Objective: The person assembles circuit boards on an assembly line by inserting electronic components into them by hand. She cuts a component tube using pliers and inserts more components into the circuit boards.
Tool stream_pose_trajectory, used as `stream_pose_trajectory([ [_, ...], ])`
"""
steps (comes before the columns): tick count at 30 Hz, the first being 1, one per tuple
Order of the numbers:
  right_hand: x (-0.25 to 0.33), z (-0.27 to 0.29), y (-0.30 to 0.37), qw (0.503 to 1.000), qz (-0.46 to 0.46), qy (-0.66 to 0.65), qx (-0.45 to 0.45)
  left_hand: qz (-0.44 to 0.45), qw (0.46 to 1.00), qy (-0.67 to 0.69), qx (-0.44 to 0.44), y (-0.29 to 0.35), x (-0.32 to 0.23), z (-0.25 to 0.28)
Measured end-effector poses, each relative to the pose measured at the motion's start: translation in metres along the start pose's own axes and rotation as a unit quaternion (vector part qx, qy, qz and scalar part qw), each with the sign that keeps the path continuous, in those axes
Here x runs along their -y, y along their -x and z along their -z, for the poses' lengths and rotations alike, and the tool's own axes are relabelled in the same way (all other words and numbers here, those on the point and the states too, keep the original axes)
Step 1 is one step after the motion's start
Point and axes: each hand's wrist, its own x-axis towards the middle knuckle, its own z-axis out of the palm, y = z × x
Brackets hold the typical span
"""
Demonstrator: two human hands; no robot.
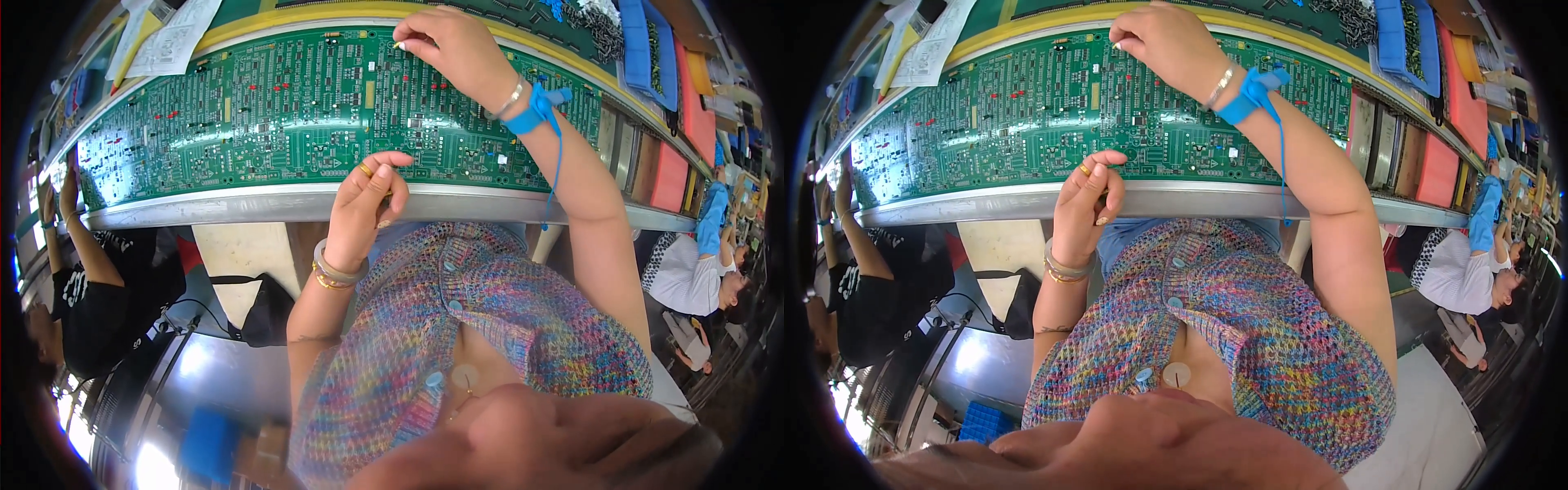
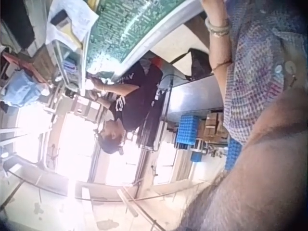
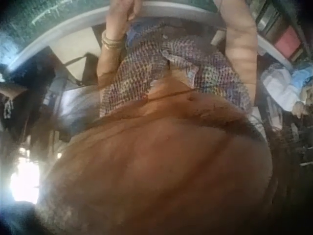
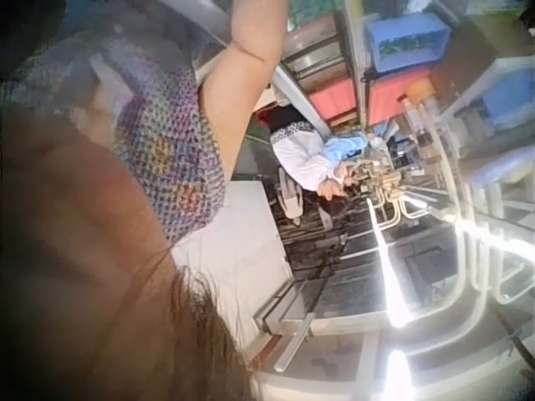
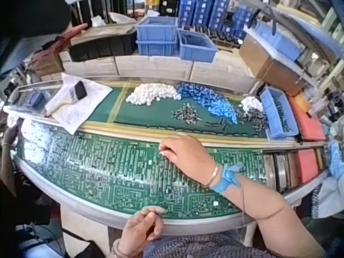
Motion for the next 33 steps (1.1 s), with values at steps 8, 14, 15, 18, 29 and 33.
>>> stream_pose_trajectory([
  [8,-0.013,-0.006,-0.017,0.998,0.018,0.042,0.031,-0.129,0.778,-0.604,-0.116,0.003,-0.004,-0.016],
  [14,-0.013,-0.007,-0.018,0.997,0.017,0.068,0.04,-0.157,0.584,-0.777,-0.174,0.008,0.005,-0.014],
  [15,-0.013,-0.007,-0.018,0.997,0.018,0.068,0.04,-0.153,0.56,-0.794,-0.18,0.009,0.007,-0.013],
  [18,-0.009,-0.008,-0.016,0.997,0.01,0.062,0.035,-0.141,0.537,-0.811,-0.184,0.01,0.011,-0.012],
  [29,-0.012,-0.017,-0.011,0.989,0.097,0.111,0.002,-0.152,0.468,-0.856,-0.155,0.005,0.014,-0.014],
  [33,0.008,-0.014,0.009,0.97,0.179,0.135,-0.094,-0.157,0.443,-0.87,-0.151,0.001,0.012,-0.019],
])
